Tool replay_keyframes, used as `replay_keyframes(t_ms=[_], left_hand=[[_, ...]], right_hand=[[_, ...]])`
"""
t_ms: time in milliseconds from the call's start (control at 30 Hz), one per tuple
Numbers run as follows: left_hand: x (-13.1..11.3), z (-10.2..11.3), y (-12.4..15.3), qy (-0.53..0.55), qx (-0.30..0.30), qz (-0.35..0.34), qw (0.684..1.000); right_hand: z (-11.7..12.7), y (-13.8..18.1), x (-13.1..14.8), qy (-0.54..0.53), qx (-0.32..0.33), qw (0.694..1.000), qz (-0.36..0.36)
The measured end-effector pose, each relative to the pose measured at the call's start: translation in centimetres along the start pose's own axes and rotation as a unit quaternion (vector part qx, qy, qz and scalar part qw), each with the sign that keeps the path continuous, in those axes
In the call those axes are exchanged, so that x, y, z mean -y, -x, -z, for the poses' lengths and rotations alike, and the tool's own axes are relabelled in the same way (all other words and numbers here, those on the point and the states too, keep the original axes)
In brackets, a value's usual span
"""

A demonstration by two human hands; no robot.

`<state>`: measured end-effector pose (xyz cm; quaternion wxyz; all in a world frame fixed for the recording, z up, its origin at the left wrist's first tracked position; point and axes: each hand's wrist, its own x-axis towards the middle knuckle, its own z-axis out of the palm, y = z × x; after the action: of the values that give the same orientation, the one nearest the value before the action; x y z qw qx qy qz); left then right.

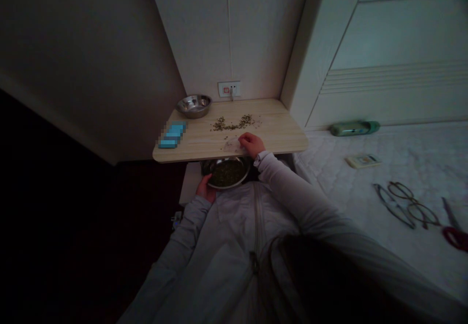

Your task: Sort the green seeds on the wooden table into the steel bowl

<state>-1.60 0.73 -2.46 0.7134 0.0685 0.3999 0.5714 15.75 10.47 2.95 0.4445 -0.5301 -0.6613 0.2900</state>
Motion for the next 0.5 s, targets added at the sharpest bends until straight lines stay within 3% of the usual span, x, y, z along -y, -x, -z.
replay_keyframes(t_ms=[500], left_hand=[[0.10,0.07,-0.06,-0.011,0.010,-0.018,1.000]], right_hand=[[-0.02,-0.15,-0.24,-0.010,-0.001,1.000,0.001]])
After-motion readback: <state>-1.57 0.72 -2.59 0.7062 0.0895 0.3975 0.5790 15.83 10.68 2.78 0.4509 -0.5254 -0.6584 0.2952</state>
